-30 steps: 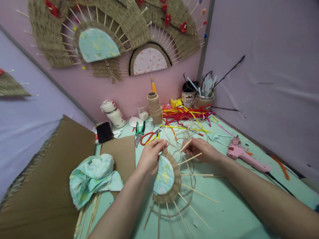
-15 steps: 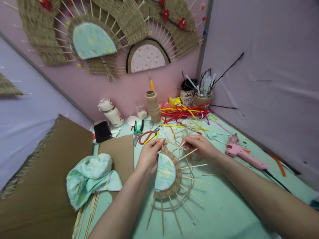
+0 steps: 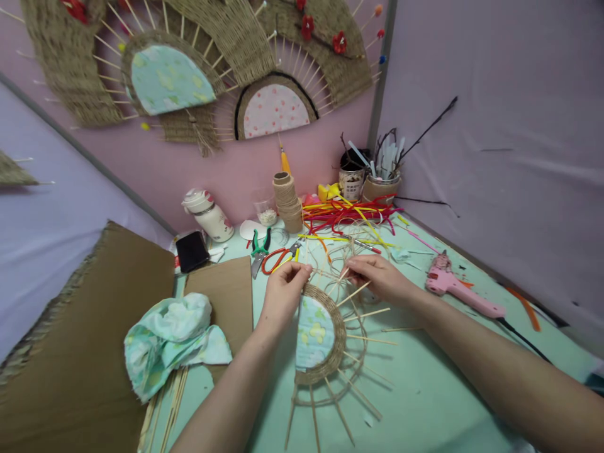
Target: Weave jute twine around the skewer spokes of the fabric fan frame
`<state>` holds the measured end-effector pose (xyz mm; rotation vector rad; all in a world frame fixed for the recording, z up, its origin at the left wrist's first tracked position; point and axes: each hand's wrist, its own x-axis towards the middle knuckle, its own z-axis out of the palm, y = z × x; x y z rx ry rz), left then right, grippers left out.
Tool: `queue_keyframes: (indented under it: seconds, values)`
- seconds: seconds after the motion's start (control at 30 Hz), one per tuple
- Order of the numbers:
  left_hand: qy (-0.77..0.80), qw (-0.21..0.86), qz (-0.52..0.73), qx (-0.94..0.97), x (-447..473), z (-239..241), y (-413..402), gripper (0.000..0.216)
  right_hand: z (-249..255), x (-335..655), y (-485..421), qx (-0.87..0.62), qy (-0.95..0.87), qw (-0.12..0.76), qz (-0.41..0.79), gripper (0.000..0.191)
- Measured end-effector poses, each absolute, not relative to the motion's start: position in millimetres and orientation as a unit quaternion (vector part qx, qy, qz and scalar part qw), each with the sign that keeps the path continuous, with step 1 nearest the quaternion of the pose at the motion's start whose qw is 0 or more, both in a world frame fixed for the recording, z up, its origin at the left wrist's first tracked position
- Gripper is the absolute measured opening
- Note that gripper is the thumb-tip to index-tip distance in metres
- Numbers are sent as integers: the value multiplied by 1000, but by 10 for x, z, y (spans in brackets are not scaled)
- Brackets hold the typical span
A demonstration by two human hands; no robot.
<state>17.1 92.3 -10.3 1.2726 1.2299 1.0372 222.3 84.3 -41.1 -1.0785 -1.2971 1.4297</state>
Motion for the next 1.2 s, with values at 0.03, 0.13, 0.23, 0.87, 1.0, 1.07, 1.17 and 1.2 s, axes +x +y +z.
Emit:
queue_keyframes:
  seconds: [0.03,0.13,0.23,0.87,1.0,1.07,1.17,1.2]
  values:
    - [515,507,432,539,164,-114,926,25,-401,2221,838,-437,-525,447,578,36]
    - [518,478,437,560,151,-130,927,22,-377,2214,824,-441,-527,439,578,37]
    - [519,459,443,569,148,-128,919,22,-375,2213,819,-442,-527,436,580,36]
    - [372,794,272,397,177,-104,878,56,-402,2240,915,-437,-473,470,604,40]
    - [376,800,301,359,181,-105,861,61,-382,2272,945,-410,-463,477,624,51]
    - [373,809,306,335,160,-95,823,61,-395,2295,955,-405,-458,486,625,55]
    - [377,817,321,295,105,-98,721,60,-433,2313,963,-429,-464,486,604,57]
    - [378,819,327,281,85,-111,678,60,-441,2313,965,-443,-472,479,593,57]
